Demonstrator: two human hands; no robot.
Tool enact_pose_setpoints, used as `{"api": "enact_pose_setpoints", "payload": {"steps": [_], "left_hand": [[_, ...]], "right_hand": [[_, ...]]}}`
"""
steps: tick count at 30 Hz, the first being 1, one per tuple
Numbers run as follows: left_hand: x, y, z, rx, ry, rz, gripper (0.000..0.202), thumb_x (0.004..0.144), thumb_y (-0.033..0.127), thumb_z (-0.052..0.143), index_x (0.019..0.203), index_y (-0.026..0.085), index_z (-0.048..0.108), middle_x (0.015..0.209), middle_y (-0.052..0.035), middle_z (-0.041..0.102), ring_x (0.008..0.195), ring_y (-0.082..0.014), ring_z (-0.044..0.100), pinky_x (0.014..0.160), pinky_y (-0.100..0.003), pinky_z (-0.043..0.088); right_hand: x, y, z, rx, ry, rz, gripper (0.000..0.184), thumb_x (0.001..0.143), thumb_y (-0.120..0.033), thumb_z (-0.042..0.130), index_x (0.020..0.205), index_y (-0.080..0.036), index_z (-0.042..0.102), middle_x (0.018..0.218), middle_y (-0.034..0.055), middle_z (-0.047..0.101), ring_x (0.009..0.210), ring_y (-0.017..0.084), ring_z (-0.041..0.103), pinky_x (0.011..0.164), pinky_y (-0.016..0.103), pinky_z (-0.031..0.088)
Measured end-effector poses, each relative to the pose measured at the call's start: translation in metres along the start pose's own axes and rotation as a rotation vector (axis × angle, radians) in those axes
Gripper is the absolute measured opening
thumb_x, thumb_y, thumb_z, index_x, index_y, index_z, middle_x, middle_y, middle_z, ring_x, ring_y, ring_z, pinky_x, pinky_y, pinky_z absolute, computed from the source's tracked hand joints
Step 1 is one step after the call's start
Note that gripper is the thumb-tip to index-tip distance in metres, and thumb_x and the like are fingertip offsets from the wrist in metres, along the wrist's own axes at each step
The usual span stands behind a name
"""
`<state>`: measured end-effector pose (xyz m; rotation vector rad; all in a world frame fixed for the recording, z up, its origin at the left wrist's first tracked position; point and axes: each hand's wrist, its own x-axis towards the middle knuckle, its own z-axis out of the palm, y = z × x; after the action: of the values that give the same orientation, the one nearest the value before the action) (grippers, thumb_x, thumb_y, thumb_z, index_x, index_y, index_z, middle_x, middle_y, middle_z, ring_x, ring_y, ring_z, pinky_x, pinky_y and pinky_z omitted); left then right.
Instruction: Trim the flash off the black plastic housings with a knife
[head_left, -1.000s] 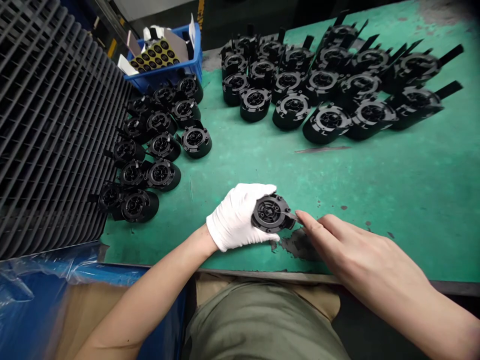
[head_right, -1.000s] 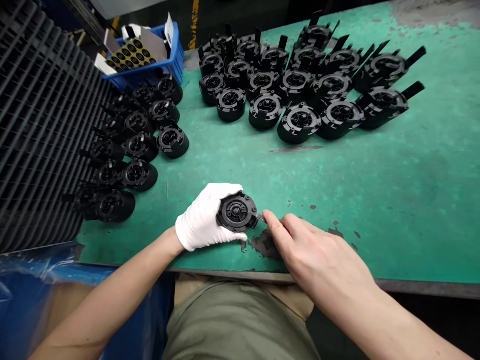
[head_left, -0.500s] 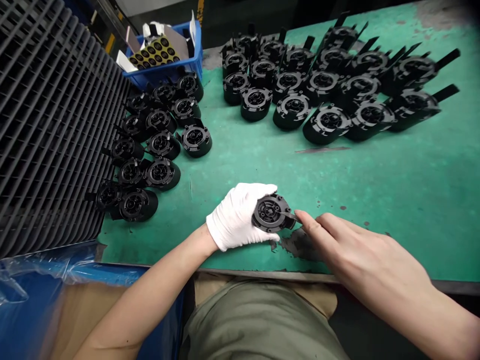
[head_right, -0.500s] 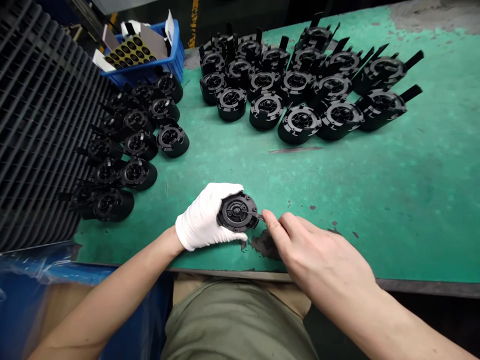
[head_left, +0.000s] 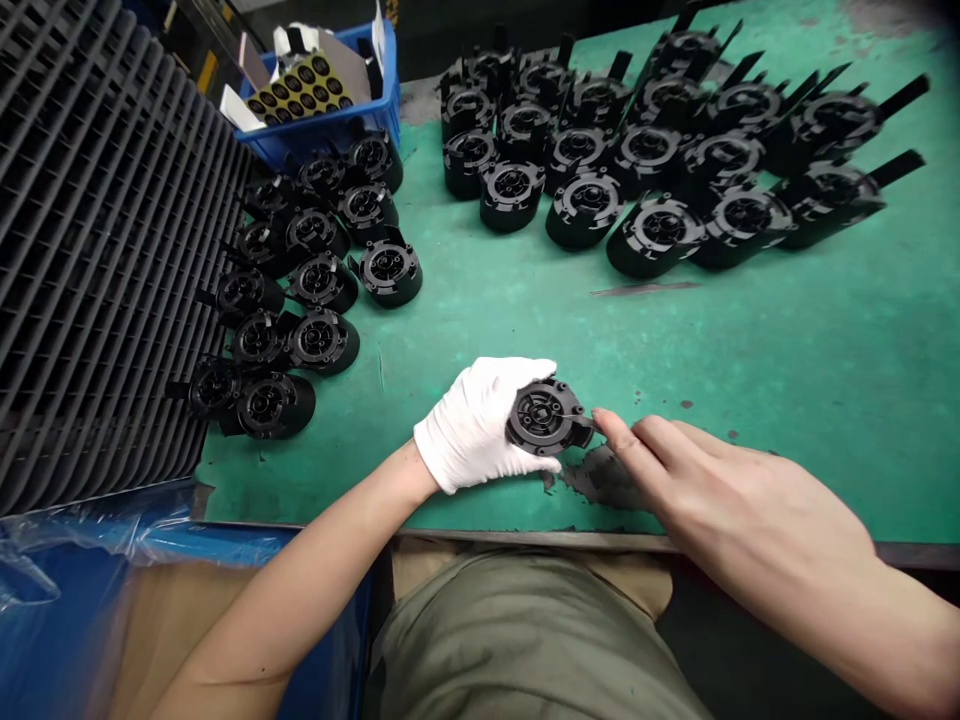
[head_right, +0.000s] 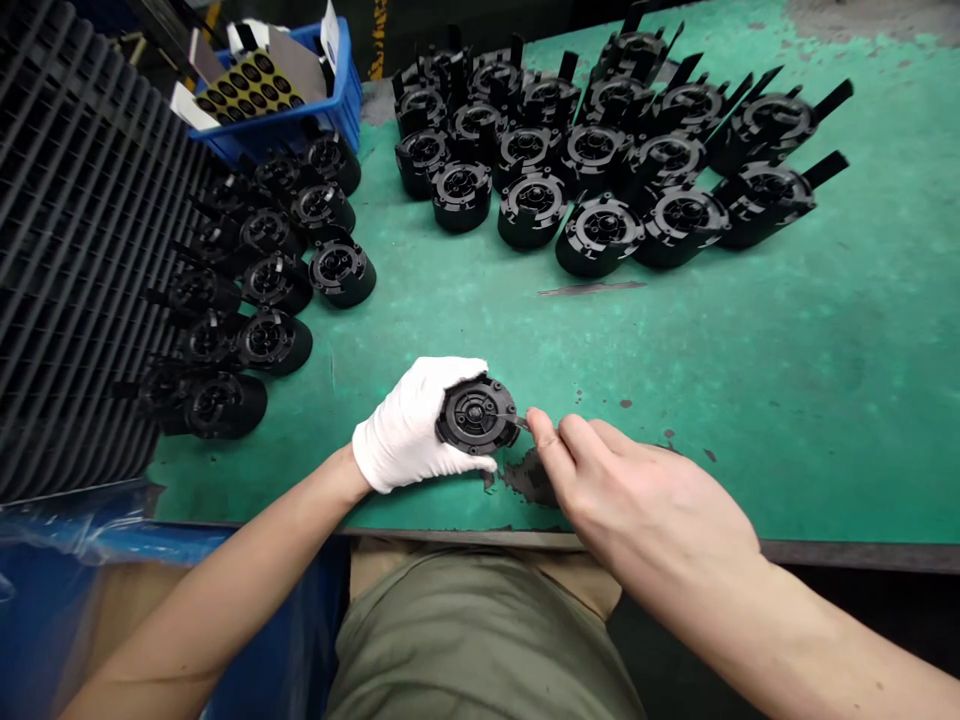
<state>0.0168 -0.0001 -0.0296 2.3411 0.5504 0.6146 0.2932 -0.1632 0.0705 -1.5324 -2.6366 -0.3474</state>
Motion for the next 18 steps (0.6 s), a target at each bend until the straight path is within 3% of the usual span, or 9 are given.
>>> {"api": "enact_pose_setpoints", "payload": {"steps": [6,12,15,18], "left_hand": [[-0.001,-0.003,0.002,0.001,0.000,-0.002,0.133,0.087,0.101,0.104,0.186,0.024,0.060,0.174,-0.0287,0.081,0.163,-0.0522,0.081,0.140,-0.073,0.068],[0.003,-0.004,-0.003,-0.009,0.013,0.025,0.127,0.090,0.097,0.105,0.181,0.020,0.063,0.168,-0.0290,0.083,0.156,-0.0497,0.085,0.136,-0.069,0.071],[0.003,0.001,0.003,0.035,0.044,-0.040,0.131,0.083,0.101,0.107,0.177,0.020,0.064,0.163,-0.0275,0.085,0.152,-0.0511,0.086,0.133,-0.072,0.073],[-0.003,0.015,0.019,0.125,0.235,-0.203,0.137,0.080,0.095,0.114,0.179,0.020,0.057,0.165,-0.0281,0.080,0.156,-0.0546,0.082,0.134,-0.078,0.070]], "right_hand": [[-0.007,0.009,0.005,0.021,-0.079,-0.029,0.080,0.095,0.011,0.055,0.169,-0.014,0.071,0.098,0.0062,0.081,0.083,0.026,0.078,0.067,0.039,0.059],[-0.003,0.033,0.021,0.136,0.007,-0.099,0.068,0.101,0.011,0.052,0.161,-0.011,0.074,0.094,0.0014,0.074,0.071,0.020,0.070,0.061,0.036,0.047],[-0.001,0.039,0.021,0.249,0.099,0.026,0.044,0.122,-0.005,0.055,0.159,-0.019,0.074,0.097,0.0009,0.077,0.074,0.018,0.074,0.062,0.033,0.046],[-0.008,0.032,0.018,0.308,0.143,0.261,0.029,0.129,-0.022,0.066,0.157,-0.025,0.072,0.110,0.0075,0.088,0.082,0.023,0.083,0.068,0.036,0.054]]}}
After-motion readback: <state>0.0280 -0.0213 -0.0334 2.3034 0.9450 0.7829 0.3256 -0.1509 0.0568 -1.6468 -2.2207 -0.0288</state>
